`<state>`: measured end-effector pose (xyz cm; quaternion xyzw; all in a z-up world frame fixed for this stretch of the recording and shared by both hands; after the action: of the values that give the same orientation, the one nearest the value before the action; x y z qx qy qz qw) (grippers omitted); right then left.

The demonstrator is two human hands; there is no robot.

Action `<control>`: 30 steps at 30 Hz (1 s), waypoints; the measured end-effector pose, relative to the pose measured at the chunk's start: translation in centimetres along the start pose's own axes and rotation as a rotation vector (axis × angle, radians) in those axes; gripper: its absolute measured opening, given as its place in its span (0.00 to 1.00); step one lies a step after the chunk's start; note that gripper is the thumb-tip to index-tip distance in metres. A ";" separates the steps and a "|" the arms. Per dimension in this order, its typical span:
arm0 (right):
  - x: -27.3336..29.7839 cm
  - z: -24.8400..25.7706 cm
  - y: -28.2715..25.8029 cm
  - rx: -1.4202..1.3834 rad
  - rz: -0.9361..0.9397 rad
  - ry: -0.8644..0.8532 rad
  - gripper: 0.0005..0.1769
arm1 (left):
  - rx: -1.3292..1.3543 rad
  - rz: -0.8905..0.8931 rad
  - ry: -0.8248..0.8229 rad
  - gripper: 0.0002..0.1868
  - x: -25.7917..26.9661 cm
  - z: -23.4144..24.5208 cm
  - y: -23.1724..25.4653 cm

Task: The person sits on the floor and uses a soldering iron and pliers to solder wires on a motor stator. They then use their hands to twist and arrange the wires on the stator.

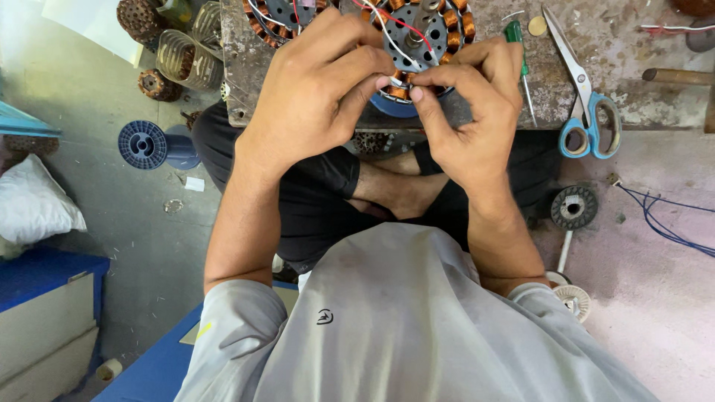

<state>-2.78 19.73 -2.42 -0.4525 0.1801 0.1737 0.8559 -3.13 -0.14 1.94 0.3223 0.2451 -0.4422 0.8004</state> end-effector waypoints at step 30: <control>0.3 -1.3 0.1 -0.034 -0.073 0.072 0.10 | 0.044 0.083 -0.025 0.08 -0.1 -1.3 0.2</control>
<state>-2.75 18.75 -3.27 -0.4791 0.1910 0.1289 0.8470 -3.18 0.96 1.22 0.3444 0.2117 -0.4177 0.8137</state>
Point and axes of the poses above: each hand's wrist, its own x-axis away from the middle knuckle, its own z-axis out of the back of the hand, y = z × x, the point moved 5 cm from there along -x, towards the middle knuckle, and after that the axes turned 10 degrees about -z, right-handed, at the moved point
